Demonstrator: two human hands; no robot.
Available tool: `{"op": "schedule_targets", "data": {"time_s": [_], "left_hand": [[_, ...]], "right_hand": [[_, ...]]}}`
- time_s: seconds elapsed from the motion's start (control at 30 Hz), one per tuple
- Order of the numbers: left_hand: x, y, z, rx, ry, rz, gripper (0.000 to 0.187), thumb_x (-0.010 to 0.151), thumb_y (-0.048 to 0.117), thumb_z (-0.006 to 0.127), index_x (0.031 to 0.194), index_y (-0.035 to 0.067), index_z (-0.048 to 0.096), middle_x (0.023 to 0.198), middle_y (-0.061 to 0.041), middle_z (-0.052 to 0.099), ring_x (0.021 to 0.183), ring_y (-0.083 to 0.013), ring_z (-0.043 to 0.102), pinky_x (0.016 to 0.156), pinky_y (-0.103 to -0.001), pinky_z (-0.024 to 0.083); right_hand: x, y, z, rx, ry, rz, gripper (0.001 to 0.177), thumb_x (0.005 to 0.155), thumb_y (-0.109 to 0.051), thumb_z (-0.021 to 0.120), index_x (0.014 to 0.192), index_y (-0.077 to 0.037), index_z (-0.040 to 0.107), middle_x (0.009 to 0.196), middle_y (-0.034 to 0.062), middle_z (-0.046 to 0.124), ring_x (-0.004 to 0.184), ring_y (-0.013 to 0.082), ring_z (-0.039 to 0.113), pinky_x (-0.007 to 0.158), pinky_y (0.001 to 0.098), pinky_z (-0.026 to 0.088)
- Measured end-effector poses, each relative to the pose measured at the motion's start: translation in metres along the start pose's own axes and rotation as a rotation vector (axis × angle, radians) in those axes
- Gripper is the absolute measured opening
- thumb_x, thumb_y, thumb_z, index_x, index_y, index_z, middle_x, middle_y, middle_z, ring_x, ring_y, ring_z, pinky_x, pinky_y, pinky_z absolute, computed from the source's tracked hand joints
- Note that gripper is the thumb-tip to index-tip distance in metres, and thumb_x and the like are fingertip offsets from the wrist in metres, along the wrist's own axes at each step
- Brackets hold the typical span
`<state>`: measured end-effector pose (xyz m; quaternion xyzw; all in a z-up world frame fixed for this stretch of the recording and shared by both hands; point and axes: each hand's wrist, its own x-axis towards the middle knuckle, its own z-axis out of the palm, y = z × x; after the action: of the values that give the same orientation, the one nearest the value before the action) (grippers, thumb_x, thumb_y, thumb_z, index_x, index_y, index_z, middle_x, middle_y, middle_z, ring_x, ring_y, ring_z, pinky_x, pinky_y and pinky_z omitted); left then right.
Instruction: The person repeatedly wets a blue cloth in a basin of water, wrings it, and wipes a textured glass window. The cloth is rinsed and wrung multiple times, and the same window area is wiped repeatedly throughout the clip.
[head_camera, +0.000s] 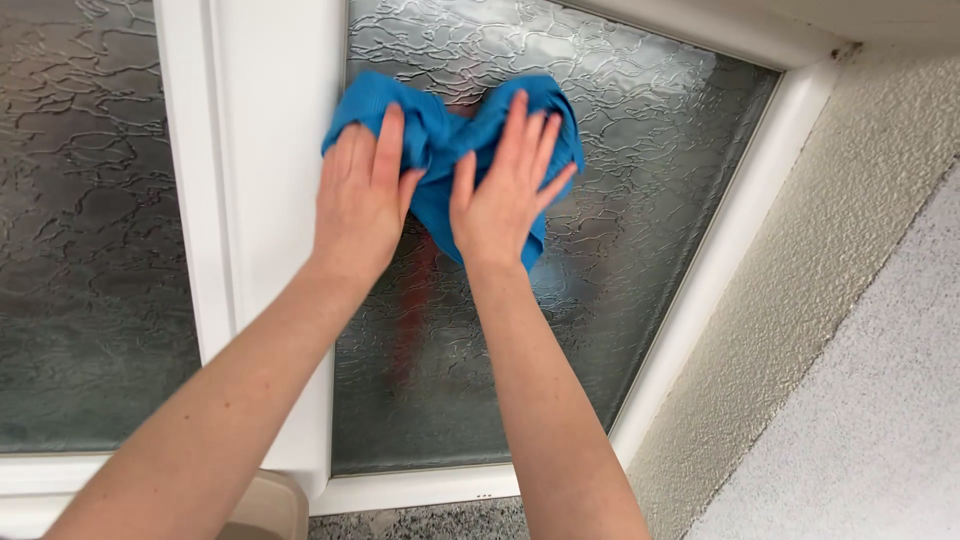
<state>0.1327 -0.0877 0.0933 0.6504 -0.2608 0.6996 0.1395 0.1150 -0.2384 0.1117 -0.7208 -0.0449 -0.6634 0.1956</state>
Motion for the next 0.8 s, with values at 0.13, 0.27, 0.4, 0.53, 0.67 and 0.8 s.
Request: {"op": "schedule_targets", "data": {"time_s": [0.13,0.27,0.4,0.53,0.67,0.8], "left_hand": [[0.040,-0.007,0.004,0.438,-0.091,0.010,0.068,0.111,0.035,0.059,0.164,0.008,0.026,0.133,-0.021,0.050,0.120,-0.0373,0.050,0.096,-0.046,0.047],[0.068,-0.017,0.014,0.466,-0.049,0.077,0.061,0.116,0.034,0.051,0.164,0.006,0.026,0.134,-0.022,0.050,0.127,-0.0396,0.048,0.103,-0.045,0.051],[0.079,-0.019,0.026,0.469,-0.058,0.037,0.064,0.115,0.036,0.051,0.165,0.006,0.024,0.146,-0.022,0.050,0.136,-0.0390,0.046,0.115,-0.046,0.040],[0.087,-0.014,0.035,0.319,-0.108,-0.036,0.076,0.103,0.034,0.058,0.162,0.000,0.025,0.149,-0.028,0.046,0.139,-0.0424,0.041,0.119,-0.048,0.029],[0.090,-0.008,0.042,0.212,-0.133,-0.086,0.077,0.101,0.027,0.060,0.162,0.001,0.021,0.153,-0.030,0.041,0.141,-0.0446,0.038,0.120,-0.052,0.028],[0.091,-0.007,0.049,0.254,-0.073,-0.039,0.077,0.099,0.031,0.064,0.159,-0.002,0.031,0.146,-0.032,0.045,0.134,-0.0458,0.041,0.111,-0.055,0.034]], "right_hand": [[0.030,-0.012,0.020,-0.168,-0.062,-0.101,0.072,0.105,-0.047,0.047,0.166,-0.026,0.016,0.174,0.0025,0.029,0.164,0.0227,0.015,0.125,0.0718,0.008],[0.057,-0.017,0.030,-0.219,-0.060,-0.199,0.071,0.107,-0.047,0.048,0.167,-0.028,0.017,0.176,0.0012,0.025,0.165,0.0197,0.017,0.121,0.0723,0.023],[0.078,-0.007,0.034,-0.237,-0.108,-0.331,0.073,0.110,-0.045,0.051,0.169,-0.028,0.012,0.178,-0.0037,0.021,0.168,0.0169,0.013,0.132,0.0659,0.014],[0.083,0.008,0.036,-0.250,-0.085,-0.405,0.078,0.108,-0.050,0.050,0.168,-0.023,0.007,0.177,-0.0031,0.029,0.167,0.0142,0.018,0.137,0.0544,0.017],[0.088,0.024,0.046,-0.241,-0.063,-0.437,0.069,0.112,-0.044,0.045,0.169,-0.026,0.010,0.178,-0.0054,0.026,0.168,0.0132,0.018,0.140,0.0520,0.021],[0.093,0.033,0.046,-0.188,-0.068,-0.469,0.069,0.109,-0.040,0.047,0.168,-0.027,0.014,0.177,-0.0052,0.027,0.168,0.0123,0.019,0.139,0.0501,0.028]]}}
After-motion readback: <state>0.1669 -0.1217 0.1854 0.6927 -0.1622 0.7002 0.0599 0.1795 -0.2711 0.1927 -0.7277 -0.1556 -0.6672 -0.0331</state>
